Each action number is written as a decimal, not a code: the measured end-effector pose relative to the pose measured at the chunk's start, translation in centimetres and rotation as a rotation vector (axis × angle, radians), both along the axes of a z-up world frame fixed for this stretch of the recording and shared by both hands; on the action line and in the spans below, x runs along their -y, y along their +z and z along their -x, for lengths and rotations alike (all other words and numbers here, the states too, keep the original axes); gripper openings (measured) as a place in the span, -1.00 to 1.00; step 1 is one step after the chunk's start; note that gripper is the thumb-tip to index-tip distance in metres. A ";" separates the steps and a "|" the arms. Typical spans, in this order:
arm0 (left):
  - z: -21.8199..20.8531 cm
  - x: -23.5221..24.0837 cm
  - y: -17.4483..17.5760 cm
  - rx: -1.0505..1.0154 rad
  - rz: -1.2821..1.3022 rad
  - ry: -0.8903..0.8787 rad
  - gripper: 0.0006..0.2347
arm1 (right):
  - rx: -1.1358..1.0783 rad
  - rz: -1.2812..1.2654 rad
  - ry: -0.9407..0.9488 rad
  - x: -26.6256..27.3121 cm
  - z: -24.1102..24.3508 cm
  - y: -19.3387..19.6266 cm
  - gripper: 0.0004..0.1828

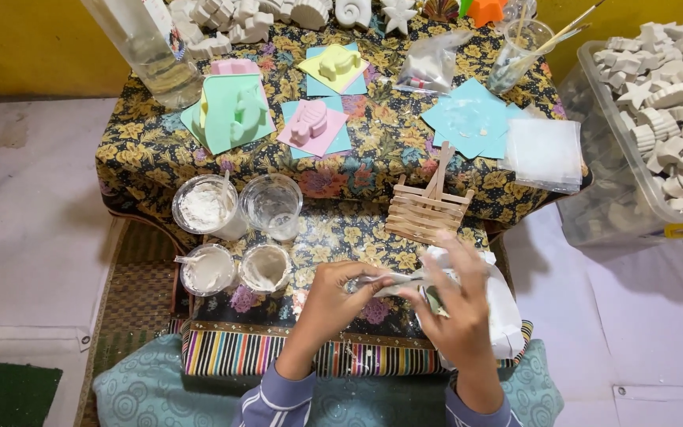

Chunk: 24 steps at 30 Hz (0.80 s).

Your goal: The person places small white star-shaped and other craft objects into plastic bags and adds a powder mixture from plastic cups by hand.

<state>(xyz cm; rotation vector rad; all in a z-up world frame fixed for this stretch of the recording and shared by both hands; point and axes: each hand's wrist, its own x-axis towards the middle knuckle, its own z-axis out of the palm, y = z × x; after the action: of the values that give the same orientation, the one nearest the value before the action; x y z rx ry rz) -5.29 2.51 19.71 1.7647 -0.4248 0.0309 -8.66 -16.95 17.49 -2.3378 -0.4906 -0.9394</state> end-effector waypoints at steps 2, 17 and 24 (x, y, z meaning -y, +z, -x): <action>-0.1 -0.2 -0.2 -0.021 0.007 0.002 -0.90 | -0.077 0.002 0.052 -0.9 0.0 1.7 -0.56; -3.2 1.7 -4.7 -0.195 0.262 -0.083 -0.78 | -0.285 -0.194 0.250 -0.1 -0.9 0.8 -0.82; -1.0 0.2 -4.9 -0.347 0.130 -0.253 -0.55 | -0.274 -0.288 0.253 0.7 -2.1 -1.3 -0.92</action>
<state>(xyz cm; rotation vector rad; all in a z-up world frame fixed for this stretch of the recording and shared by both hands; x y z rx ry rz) -4.28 2.35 14.82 1.5392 -0.3789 -0.4123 -6.56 -17.61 16.21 -2.0437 -0.4882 -0.5229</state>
